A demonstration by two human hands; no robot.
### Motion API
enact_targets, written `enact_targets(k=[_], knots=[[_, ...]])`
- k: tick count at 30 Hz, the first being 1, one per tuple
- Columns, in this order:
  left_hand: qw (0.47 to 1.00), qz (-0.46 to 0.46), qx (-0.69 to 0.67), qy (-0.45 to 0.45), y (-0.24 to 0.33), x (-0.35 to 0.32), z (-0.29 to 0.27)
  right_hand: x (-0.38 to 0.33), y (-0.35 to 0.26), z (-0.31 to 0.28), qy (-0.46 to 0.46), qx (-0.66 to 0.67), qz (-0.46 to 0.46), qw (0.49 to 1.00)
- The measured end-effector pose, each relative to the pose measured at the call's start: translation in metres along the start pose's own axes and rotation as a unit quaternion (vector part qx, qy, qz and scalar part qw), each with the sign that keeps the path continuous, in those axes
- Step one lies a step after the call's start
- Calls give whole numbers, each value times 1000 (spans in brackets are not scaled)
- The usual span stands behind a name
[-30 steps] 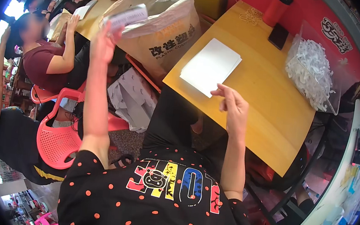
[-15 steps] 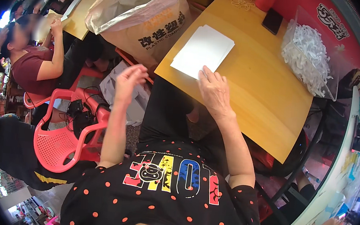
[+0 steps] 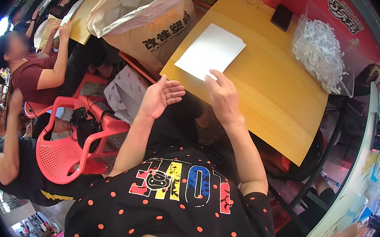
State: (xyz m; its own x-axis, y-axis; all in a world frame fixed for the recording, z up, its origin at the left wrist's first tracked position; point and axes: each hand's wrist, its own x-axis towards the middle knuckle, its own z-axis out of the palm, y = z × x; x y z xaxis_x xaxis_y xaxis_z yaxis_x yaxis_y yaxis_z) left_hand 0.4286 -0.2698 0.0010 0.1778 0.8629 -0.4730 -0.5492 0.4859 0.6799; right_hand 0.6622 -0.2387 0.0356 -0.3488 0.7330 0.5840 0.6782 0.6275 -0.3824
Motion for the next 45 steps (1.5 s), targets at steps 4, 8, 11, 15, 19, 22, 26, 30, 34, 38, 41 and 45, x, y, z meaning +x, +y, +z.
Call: enact_targets(k=[4, 8, 11, 15, 19, 22, 26, 30, 34, 38, 41, 45], knots=[[967, -63, -205, -136, 23, -4, 13, -7, -22, -36, 15, 71, -77, 994], [981, -12, -162, -106, 18, 2, 9, -18, -46, -69, -74, 236, -57, 967], [985, 96, -93, -105, 9, -5, 16, -17, -52, -86, -127, 358, 187, 906], [961, 204, 110, -149, 19, -33, 38, -15, -24, -71, -57, 525, 320, 787], [796, 428, 376, -206, 27, -44, 48, -16, -11, -51, -56, 593, 374, 711], [700, 450, 510, -216, 30, -45, 46, -24, -4, -35, -77, 588, 411, 692], [745, 413, 520, -71, 34, -69, 63, -25, -9, -29, 17, 526, 367, 767], [934, 247, 257, 31, 18, -66, 42, -21, -10, -39, 55, 430, 313, 845], [997, -15, 33, -67, 11, -60, 29, -20, -10, -42, -5, 422, 278, 863], [995, -11, 26, -100, 2, -55, 28, -20, -14, -39, 6, 494, 342, 799], [993, 38, 87, -72, -8, -53, 32, -23, -11, -35, 16, 502, 372, 781], [994, 63, 13, -88, -6, -56, 42, -26, -10, -30, 12, 493, 397, 774]])
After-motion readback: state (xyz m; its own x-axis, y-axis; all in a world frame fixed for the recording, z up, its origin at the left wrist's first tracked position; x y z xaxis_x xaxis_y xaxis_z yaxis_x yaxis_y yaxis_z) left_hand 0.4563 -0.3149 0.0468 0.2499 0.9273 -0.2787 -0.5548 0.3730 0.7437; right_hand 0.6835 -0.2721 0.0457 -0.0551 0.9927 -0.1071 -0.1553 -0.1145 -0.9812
